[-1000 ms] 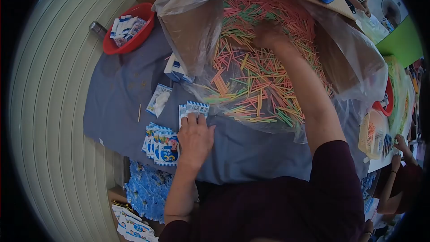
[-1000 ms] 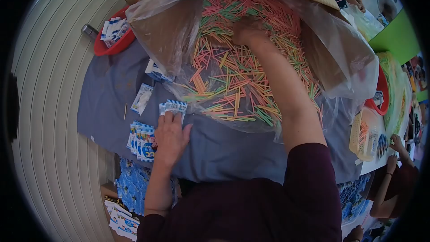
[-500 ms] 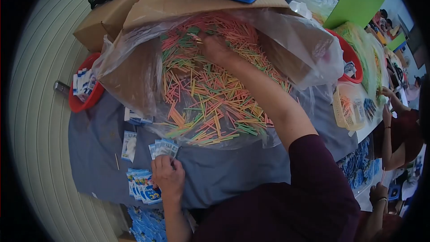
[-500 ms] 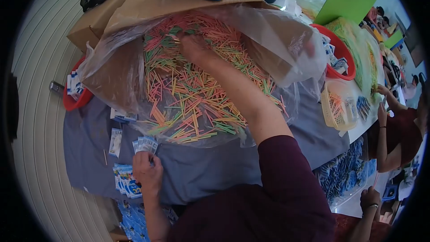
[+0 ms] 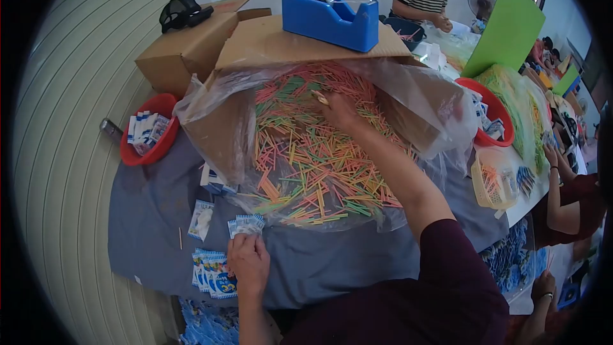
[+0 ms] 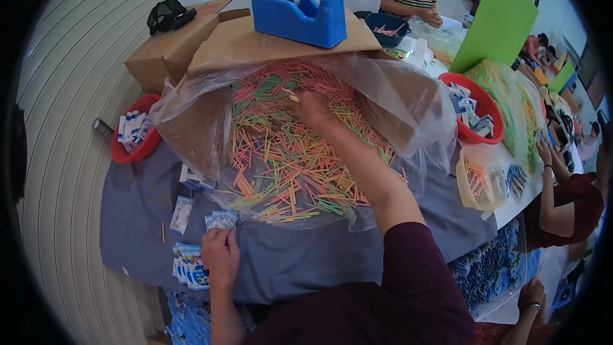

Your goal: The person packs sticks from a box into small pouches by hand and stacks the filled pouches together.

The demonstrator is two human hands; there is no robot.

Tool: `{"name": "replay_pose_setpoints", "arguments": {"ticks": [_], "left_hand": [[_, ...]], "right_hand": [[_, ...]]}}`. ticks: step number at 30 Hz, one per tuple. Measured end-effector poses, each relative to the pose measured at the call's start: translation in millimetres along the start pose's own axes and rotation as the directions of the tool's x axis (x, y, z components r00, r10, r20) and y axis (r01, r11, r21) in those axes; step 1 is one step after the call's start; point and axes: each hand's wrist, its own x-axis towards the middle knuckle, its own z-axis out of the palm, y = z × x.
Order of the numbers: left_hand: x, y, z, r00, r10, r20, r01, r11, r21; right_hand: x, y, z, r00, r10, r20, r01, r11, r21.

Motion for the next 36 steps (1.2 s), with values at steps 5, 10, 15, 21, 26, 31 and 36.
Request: {"name": "replay_pose_setpoints", "arguments": {"ticks": [5,10,15,21,26,31,36], "left_hand": [[0.9,5.6,-2.0,0.999,0.012,-0.033,-0.009,0.996,0.085],[-3.8,-2.2,7.0,0.999,0.04,-0.026,-0.036,0.989,0.141],[-7.0,-4.7,2.0,0.996,0.068,-0.056,-0.063,0.994,0.088],[-10.9,1.3,-8.7,1.0,-0.003,-0.02,0.005,0.996,0.093],[-8.9,-15.8,-10.1,0.998,-0.053,0.018,0.052,0.998,0.029],[-8.0,-20.5,-12.5,0.986,-0.137,-0.099,0.093,0.929,-0.358],[-3.3,-8.0,-21.2,0.969,-0.104,-0.226,-0.016,0.882,-0.471]], "right_hand": [[3.5,17.3,5.8,0.951,-0.291,-0.1,0.294,0.956,0.01],[2.0,6.2,11.8,0.867,-0.47,-0.167,0.472,0.881,-0.027],[2.4,-3.8,8.5,0.999,-0.012,-0.04,0.028,0.911,0.412],[-15.1,-8.4,16.2,0.994,0.017,-0.112,0.04,0.87,0.491],[-23.3,-11.2,14.4,0.999,0.049,0.011,-0.042,0.691,0.721],[-35.4,-19.6,0.3,0.985,-0.171,0.014,0.12,0.741,0.661],[-34.3,-22.8,-3.8,0.965,-0.244,-0.096,0.251,0.757,0.603]]}}
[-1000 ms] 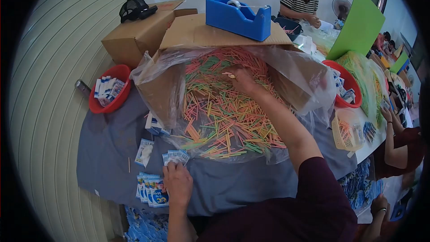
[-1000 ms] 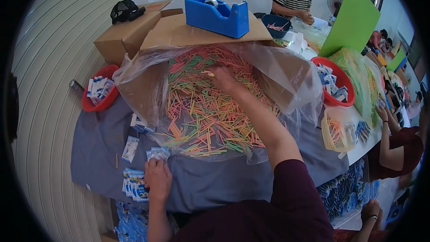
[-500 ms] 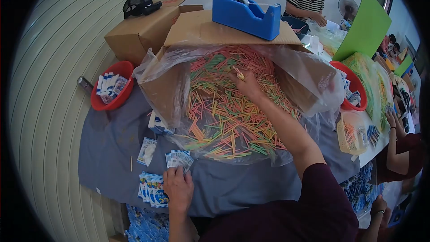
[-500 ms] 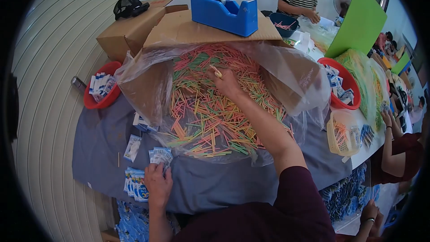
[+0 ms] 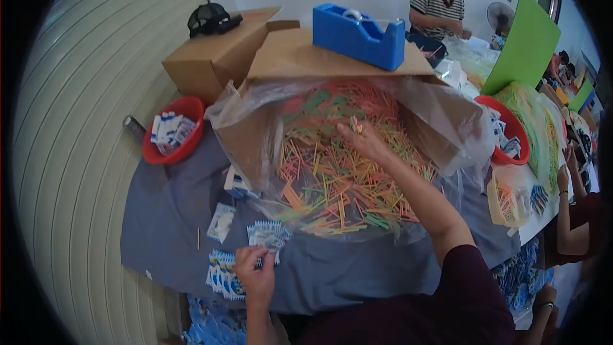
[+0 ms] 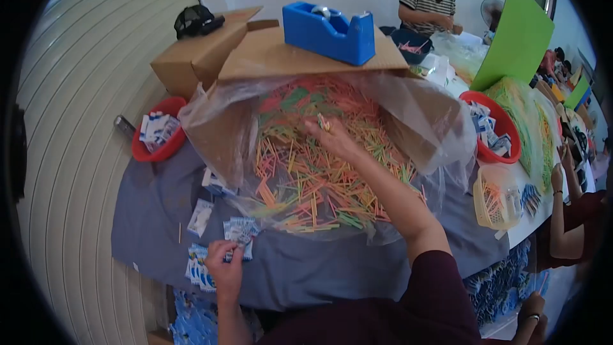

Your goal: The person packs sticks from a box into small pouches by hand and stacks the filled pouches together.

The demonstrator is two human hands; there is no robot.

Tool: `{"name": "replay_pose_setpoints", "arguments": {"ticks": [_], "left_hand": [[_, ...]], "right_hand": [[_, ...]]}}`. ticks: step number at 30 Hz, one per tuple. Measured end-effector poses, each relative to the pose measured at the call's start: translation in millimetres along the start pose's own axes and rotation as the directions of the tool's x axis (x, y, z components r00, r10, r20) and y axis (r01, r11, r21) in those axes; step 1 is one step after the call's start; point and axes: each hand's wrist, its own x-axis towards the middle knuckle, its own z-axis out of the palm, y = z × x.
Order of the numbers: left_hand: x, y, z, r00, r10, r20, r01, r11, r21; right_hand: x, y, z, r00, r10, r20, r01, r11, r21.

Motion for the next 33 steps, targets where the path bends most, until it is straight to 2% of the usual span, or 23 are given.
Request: {"name": "replay_pose_setpoints", "arguments": {"ticks": [1,2,3,5,6,8,9,11,12,13,14,15,16,18,19,21,25,27,28,30,32,33], "left_hand": [[-6.6,2.2,-0.2,0.999,0.034,0.007,-0.034,0.998,-0.057],[-9.7,4.5,-1.3,1.0,-0.002,0.025,0.004,0.996,-0.084],[-11.3,9.0,-1.3,1.0,-0.01,0.03,0.013,0.996,-0.086],[-8.7,17.3,-3.2,1.0,-0.015,0.007,0.016,0.987,-0.159],[-11.0,15.3,-3.1,1.0,-0.015,0.005,0.015,0.988,-0.157],[-16.1,9.9,-0.7,0.993,-0.112,0.045,0.121,0.926,-0.357],[-15.9,11.6,0.4,0.993,-0.109,0.046,0.118,0.927,-0.356],[-17.0,17.5,4.2,0.974,-0.2,0.111,0.228,0.809,-0.542],[-16.4,18.7,7.3,0.974,-0.198,0.108,0.224,0.81,-0.541],[-15.0,19.2,11.5,0.966,-0.208,0.151,0.257,0.747,-0.613],[-13.7,20.7,15.1,0.957,-0.214,0.197,0.291,0.676,-0.677],[-11.5,24.5,18.6,0.957,-0.214,0.197,0.291,0.677,-0.676],[-8.2,28.9,22.5,0.947,-0.225,0.228,0.32,0.652,-0.688],[-2.2,32.6,28.8,0.938,-0.233,0.256,0.346,0.625,-0.699],[-0.4,31.3,32.8,0.947,-0.183,0.264,0.317,0.663,-0.678],[1.8,34.3,37.3,0.953,-0.126,0.274,0.281,0.698,-0.658],[0.2,39.9,44.3,0.941,-0.122,0.316,0.308,0.699,-0.646],[-1.3,38.2,46.7,0.939,-0.134,0.317,0.316,0.697,-0.643],[-1.4,36.3,47.2,0.935,-0.153,0.321,0.332,0.699,-0.634],[1.7,35.1,45.7,0.924,-0.192,0.332,0.366,0.699,-0.615],[10.7,36.7,46.8,0.937,-0.193,0.292,0.328,0.776,-0.539],[16.1,40.1,47.5,0.93,-0.211,0.3,0.345,0.782,-0.519]], "right_hand": [[-7.1,10.8,1.6,0.998,0.042,-0.05,-0.046,0.997,-0.068],[-8.7,17.2,3.8,0.996,0.037,-0.077,-0.031,0.997,0.076],[-11.6,13.4,1.1,0.996,0.046,-0.073,-0.04,0.996,0.074],[-12.1,5.0,0.4,0.947,0.313,-0.068,-0.294,0.933,0.209],[-14.0,-2.6,3.6,0.935,0.33,-0.132,-0.294,0.926,0.235],[-16.9,-4.7,3.0,0.927,0.358,-0.11,-0.319,0.908,0.273],[-18.2,-6.4,2.9,0.919,0.386,-0.085,-0.344,0.886,0.31],[-22.4,-12.2,4.6,0.911,0.403,-0.094,-0.353,0.875,0.332],[-22.8,-14.4,5.3,0.901,0.421,-0.101,-0.363,0.862,0.353],[-23.0,-14.3,4.3,0.902,0.419,-0.101,-0.361,0.863,0.354],[-24.4,-13.4,2.2,0.908,0.414,-0.057,-0.345,0.818,0.46],[-25.6,-13.6,1.1,0.914,0.405,-0.013,-0.329,0.761,0.559],[-27.2,-14.4,1.3,0.915,0.404,-0.013,-0.328,0.761,0.56],[-30.0,-17.7,1.1,0.946,0.313,0.087,-0.276,0.631,0.725],[-30.7,-18.4,0.8,0.946,0.313,0.087,-0.276,0.631,0.725],[-30.3,-19.1,-1.3,0.96,0.267,0.086,-0.268,0.784,0.559],[-17.9,-12.2,-4.9,0.953,0.294,0.069,-0.27,0.729,0.629],[-6.8,-8.3,-7.4,0.922,0.386,-0.014,-0.327,0.801,0.501],[-2.3,-5.2,-10.2,0.921,0.39,-0.012,-0.332,0.798,0.502],[1.4,3.2,-12.0,0.946,0.323,0.011,-0.229,0.646,0.728],[-10.3,-36.7,-9.8,0.928,0.371,0.035,-0.276,0.621,0.734],[-13.7,-43.6,-7.2,0.946,0.312,0.089,-0.266,0.59,0.762]]}}
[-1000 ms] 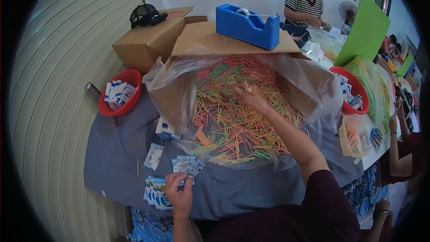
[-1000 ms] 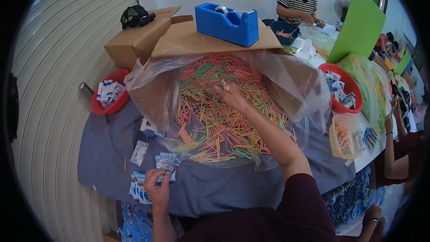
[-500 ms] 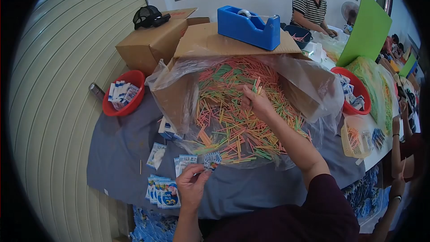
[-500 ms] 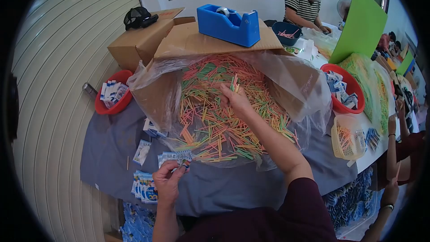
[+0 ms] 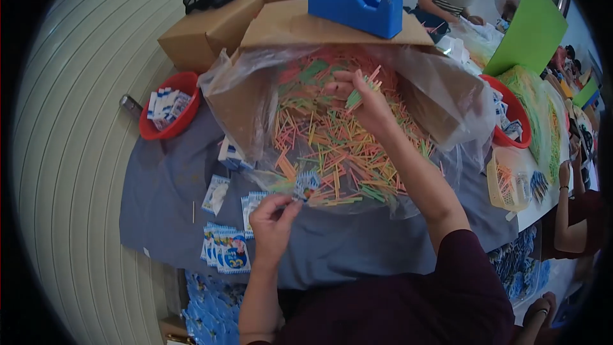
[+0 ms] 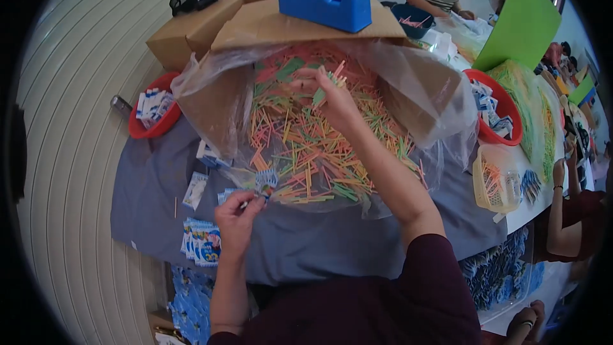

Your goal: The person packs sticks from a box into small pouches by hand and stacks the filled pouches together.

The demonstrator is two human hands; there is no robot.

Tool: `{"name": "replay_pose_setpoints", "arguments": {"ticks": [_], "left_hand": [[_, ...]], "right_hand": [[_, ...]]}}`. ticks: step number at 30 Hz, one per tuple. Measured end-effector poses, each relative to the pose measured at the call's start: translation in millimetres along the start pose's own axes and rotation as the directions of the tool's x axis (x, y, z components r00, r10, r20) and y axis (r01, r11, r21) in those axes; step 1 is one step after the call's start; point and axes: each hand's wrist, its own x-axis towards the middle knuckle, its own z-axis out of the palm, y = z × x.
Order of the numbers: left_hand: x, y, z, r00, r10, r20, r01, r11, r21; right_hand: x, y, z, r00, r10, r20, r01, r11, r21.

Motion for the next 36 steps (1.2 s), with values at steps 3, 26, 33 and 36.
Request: {"name": "replay_pose_setpoints", "arguments": {"ticks": [3,26,33,36], "left_hand": [[18.1,1.2,1.7,1.0,0.022,0.001,-0.022,0.997,0.076],[34.5,-30.0,51.8,0.985,0.103,0.139,-0.074,0.977,-0.202],[41.2,-29.9,61.8,0.984,-0.024,0.178,0.067,0.97,-0.236],[52.8,-25.7,68.0,0.977,-0.077,0.199,0.131,0.953,-0.273]], "right_hand": [[-22.1,6.3,20.3,0.987,0.003,0.162,-0.016,0.996,0.082],[-68.8,12.0,26.0,0.91,0.054,0.41,-0.032,0.998,-0.06],[-70.1,14.1,24.9,0.894,0.052,0.446,0.155,0.897,-0.415],[-59.9,9.2,23.0,0.884,0.105,0.456,0.178,0.826,-0.535]]}}
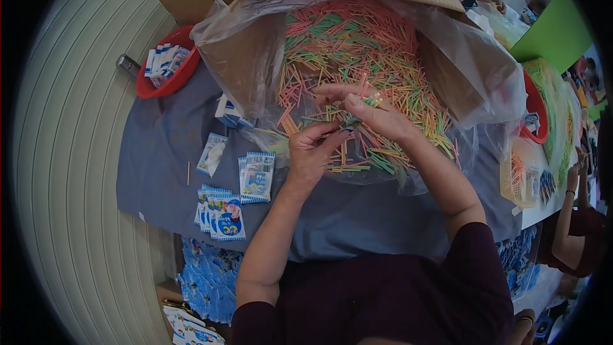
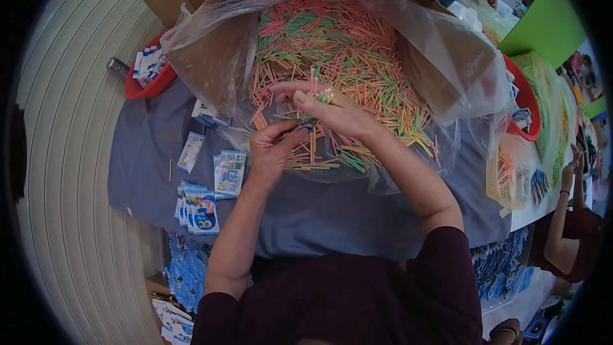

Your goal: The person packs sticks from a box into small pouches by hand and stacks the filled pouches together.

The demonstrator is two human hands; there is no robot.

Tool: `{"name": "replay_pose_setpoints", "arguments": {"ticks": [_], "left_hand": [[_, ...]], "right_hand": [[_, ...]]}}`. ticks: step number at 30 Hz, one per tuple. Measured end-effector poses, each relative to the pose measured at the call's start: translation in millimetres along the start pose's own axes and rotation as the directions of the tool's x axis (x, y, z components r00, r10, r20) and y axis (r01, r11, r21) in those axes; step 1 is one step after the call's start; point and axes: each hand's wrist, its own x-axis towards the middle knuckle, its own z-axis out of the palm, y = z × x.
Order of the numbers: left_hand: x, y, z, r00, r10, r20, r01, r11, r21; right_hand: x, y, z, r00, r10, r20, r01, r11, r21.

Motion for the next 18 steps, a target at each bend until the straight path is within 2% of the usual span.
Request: {"name": "replay_pose_setpoints", "arguments": {"ticks": [1,2,4,6,8,15,17,18], "left_hand": [[4.9,2.7,1.3,0.997,-0.083,0.0,0.083,0.995,-0.057],[11.5,0.7,0.4,0.997,-0.072,-0.003,0.072,0.996,-0.055],[26.2,-5.4,-3.3,0.999,-0.015,0.035,0.02,0.989,-0.149],[36.1,-8.3,-5.6,0.998,0.025,0.057,-0.015,0.988,-0.156],[42.2,-10.0,-5.8,0.995,0.055,0.081,-0.041,0.985,-0.167],[43.8,-18.8,-11.0,0.998,0.029,0.057,-0.016,0.976,-0.219],[41.4,-16.4,-9.8,0.999,0.019,0.051,-0.006,0.971,-0.241],[40.3,-14.2,-9.1,0.997,0.034,0.071,-0.019,0.98,-0.196]], "right_hand": [[3.7,0.0,-3.9,1.0,0.003,0.022,-0.002,0.999,-0.053],[7.9,-2.2,-6.8,1.0,-0.005,0.027,0.007,0.998,-0.057],[16.9,-11.0,-14.1,0.998,-0.005,-0.065,0.003,1.0,-0.028],[23.8,-14.8,-24.4,0.999,-0.009,-0.034,0.006,0.997,-0.074],[29.2,-12.3,-27.7,0.995,-0.057,-0.08,0.044,0.985,-0.164],[27.4,-5.0,-25.9,0.992,-0.039,-0.124,0.016,0.982,-0.186],[28.4,2.7,-26.6,0.998,-0.018,-0.068,-0.001,0.963,-0.271],[28.3,2.5,-23.4,0.998,-0.019,-0.067,0.0,0.962,-0.272]]}}
